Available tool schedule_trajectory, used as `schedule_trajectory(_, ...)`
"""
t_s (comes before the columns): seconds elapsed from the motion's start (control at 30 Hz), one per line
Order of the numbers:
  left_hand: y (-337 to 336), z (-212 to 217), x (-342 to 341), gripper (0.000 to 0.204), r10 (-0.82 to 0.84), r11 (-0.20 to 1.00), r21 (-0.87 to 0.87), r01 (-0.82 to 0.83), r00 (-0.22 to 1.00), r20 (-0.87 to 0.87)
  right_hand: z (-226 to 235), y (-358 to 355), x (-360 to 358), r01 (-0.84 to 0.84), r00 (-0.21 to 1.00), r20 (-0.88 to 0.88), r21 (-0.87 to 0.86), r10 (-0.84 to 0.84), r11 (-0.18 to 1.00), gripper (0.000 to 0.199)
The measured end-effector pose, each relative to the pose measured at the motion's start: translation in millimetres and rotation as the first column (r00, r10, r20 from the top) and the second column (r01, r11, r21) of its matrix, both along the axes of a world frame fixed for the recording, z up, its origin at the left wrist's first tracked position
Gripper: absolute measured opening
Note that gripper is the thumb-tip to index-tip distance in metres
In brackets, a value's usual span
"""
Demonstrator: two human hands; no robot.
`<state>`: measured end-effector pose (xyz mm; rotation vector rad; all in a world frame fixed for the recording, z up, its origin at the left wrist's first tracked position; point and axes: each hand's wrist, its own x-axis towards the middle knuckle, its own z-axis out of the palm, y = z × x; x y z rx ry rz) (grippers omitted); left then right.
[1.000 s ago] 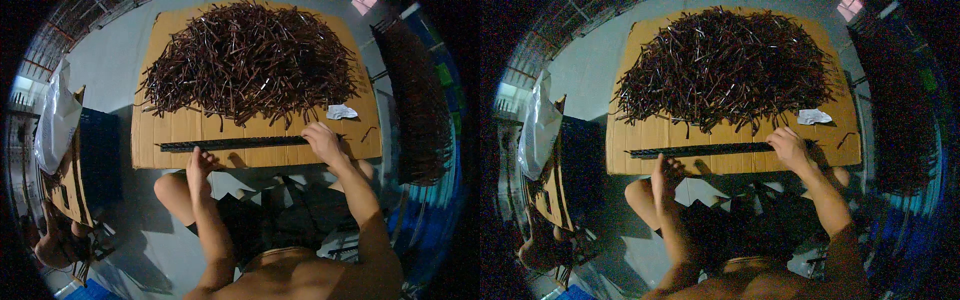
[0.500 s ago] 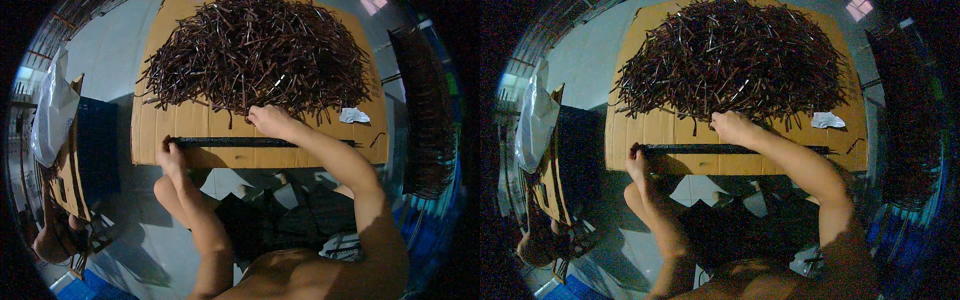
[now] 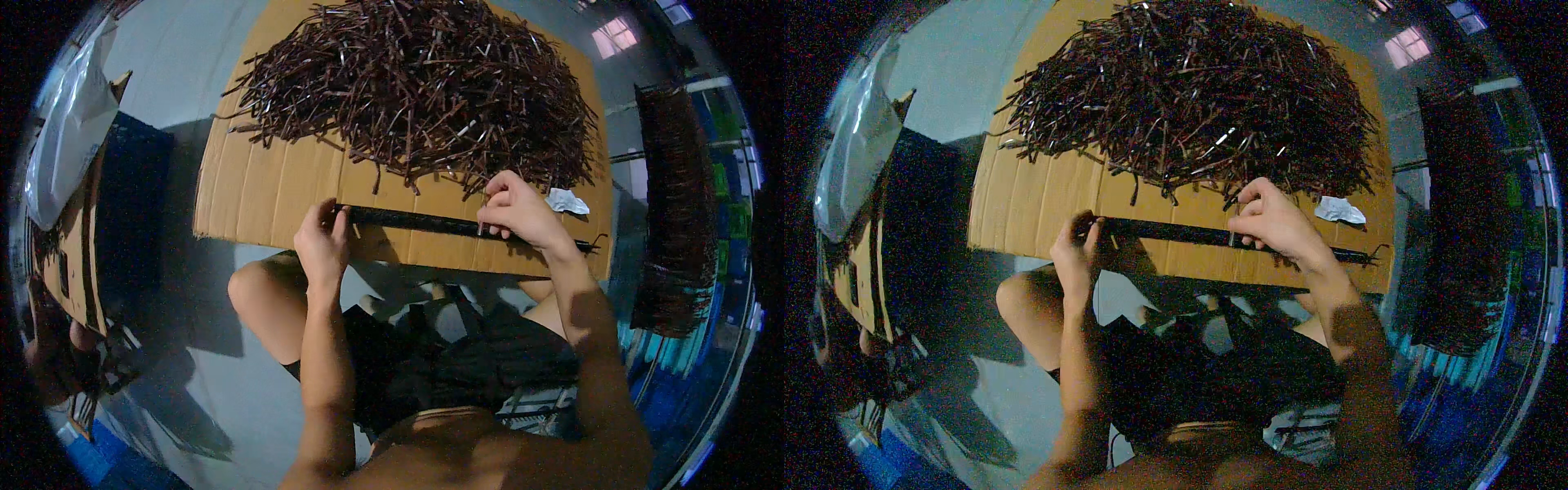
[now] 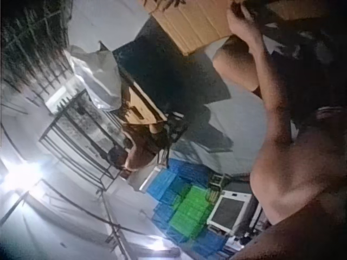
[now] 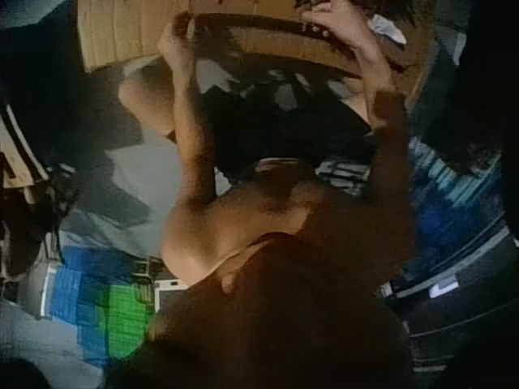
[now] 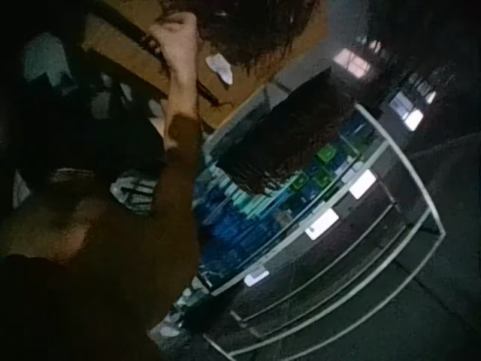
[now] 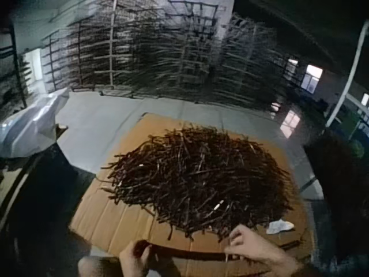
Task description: The person sits on the floor and repeatedly picks up small dark hooks from a pile on a cardboard sheet, then inserts them into slots on a long black strip. Completed strips are placed on a nearby metal rack. The person continues this process throughout the clip.
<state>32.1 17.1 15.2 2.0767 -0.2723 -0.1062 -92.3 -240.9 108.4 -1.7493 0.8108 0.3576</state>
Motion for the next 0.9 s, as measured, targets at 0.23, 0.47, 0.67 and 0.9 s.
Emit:
schedule_trajectory(0.23, 6.5, -9.1, 24.3, 0.017, 0.244, 0.97, -0.041, -0.241, 0.961, 0.13, -11.1, 55.0, 67.6, 0.248, 0.893, 0.277, 0.354, -0.354, 0.902, 0.055)
schedule_trajectory(0.47, 2.2, -29.1, 27.0, 0.016, 0.214, 0.972, 0.027, -0.232, 0.93, 0.298, -51.1, 123.6, 135.7, 0.0, 0.82, 0.572, 0.048, -0.028, 0.999, 0.016)
schedule_trajectory(0.67, 2.7, -31.4, 26.5, 0.013, 0.224, 0.972, 0.0, -0.236, 0.922, 0.315, -74.0, 150.5, 142.3, -0.02, 0.769, 0.63, -0.15, 0.111, 0.988, 0.018)
schedule_trajectory(0.9, 1.7, -29.8, 27.5, 0.013, 0.203, 0.972, 0.043, -0.229, 0.925, 0.322, -80.7, 155.3, 139.8, 0.029, 0.732, 0.678, -0.137, 0.072, 0.99, 0.017)
